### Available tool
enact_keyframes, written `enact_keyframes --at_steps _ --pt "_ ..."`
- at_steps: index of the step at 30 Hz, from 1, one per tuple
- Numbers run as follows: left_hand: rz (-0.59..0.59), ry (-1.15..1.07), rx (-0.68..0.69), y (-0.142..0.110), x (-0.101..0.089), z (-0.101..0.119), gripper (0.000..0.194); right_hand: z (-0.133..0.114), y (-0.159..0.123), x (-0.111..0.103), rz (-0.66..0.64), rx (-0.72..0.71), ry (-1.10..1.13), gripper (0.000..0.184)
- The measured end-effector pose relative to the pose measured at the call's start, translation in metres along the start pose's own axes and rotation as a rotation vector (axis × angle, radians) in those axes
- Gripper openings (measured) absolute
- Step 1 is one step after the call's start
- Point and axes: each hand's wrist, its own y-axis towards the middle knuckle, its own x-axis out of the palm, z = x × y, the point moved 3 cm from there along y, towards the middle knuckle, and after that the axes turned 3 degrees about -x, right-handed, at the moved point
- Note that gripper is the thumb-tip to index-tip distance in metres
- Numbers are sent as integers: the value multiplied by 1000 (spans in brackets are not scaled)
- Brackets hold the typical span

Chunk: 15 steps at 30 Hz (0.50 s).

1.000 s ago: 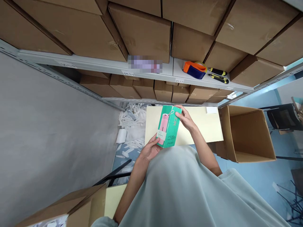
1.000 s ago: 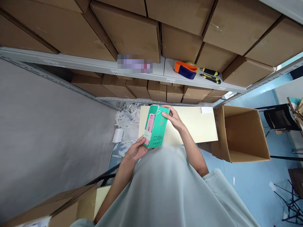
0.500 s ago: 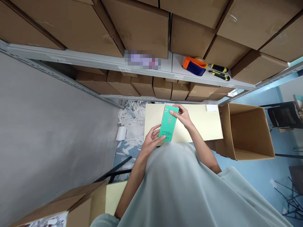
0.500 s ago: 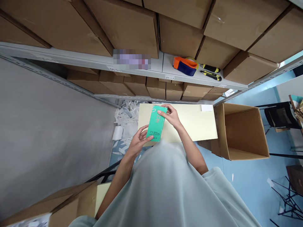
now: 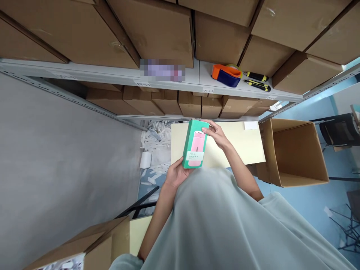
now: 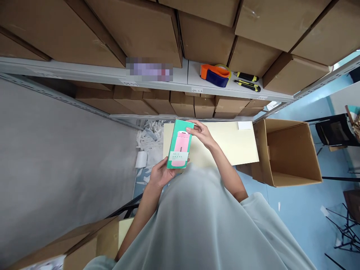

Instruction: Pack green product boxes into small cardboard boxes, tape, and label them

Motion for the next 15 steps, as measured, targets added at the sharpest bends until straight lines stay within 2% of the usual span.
enact_keyframes --at_steps 4,8,10,12,15 --pt "82 -118 -16 5 5 1 54 2 2 1 100 -53 -97 68" --pt "142 -245 -38 14 6 3 63 -12 -25 20 173 -230 -379 57" --pt "127 -229 -20 23 8 6 60 -17 -48 36 84 -329 -530 50" --pt "104 -151 51 31 11 12 52 -15 -70 53 -82 -387 -619 40" --pt "37 83 163 40 18 23 53 -2 -95 70 -317 -365 -653 17"
